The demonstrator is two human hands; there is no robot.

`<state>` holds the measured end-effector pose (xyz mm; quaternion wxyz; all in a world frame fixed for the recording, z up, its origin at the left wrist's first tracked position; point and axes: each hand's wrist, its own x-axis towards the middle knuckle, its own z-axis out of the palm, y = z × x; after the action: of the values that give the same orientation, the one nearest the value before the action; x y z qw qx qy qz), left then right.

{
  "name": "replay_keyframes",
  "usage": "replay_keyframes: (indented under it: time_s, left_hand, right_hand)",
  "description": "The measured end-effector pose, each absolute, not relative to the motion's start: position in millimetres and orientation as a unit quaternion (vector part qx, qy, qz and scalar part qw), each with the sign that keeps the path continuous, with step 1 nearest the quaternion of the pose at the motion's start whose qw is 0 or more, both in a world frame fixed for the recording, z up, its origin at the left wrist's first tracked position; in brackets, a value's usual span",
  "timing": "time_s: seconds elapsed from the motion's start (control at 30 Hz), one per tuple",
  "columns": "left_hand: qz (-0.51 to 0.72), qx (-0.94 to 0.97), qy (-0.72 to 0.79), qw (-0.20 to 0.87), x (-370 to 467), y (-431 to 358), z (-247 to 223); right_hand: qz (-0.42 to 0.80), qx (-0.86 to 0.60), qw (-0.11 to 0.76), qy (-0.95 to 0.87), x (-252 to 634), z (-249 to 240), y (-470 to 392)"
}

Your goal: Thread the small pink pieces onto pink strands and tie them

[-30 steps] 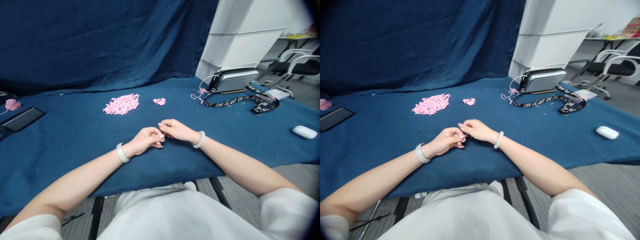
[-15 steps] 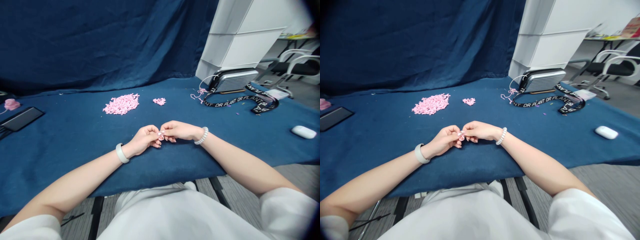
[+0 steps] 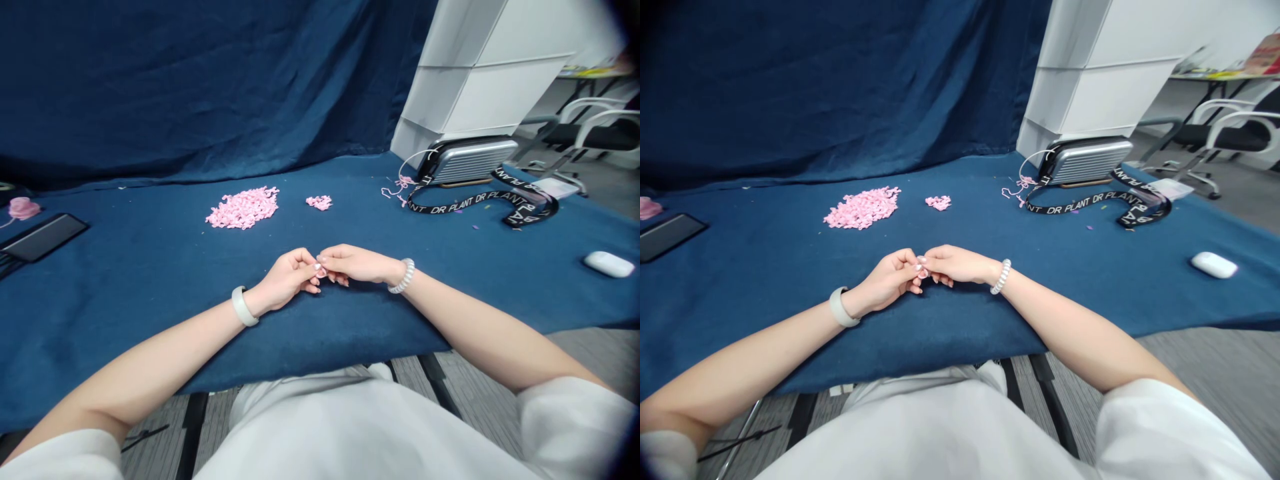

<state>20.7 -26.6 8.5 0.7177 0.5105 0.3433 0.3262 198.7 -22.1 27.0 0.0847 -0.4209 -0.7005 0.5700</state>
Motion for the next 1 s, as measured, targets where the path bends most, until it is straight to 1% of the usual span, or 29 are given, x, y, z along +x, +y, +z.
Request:
replay_keyframes:
  time_s: [0.17, 0.43, 0.7, 0.83, 1.0]
  left_hand:
    - [0.328, 0.518, 0.326, 0.72, 19, -27, 5]
    - [0.334, 0.544, 0.319, 0.701, 19, -27, 2]
    - [0.342, 0.532, 0.327, 0.703, 21, -28, 2]
    - [0.351, 0.495, 0.341, 0.717, 22, -29, 7]
    - [0.344, 0.449, 0.374, 0.735, 23, -27, 13]
  right_hand:
    - [0.621, -0.426, 0.114, -0.648, 196, 25, -22]
    - [0.606, -0.432, 0.07, -0.664, 195, 29, -25]
    - [0.63, -0.451, 0.118, -0.621, 192, 26, -25]
    - [0.591, -0.472, 0.128, -0.642, 194, 27, -22]
    - [0.465, -0.518, 0.105, -0.71, 199, 36, -25]
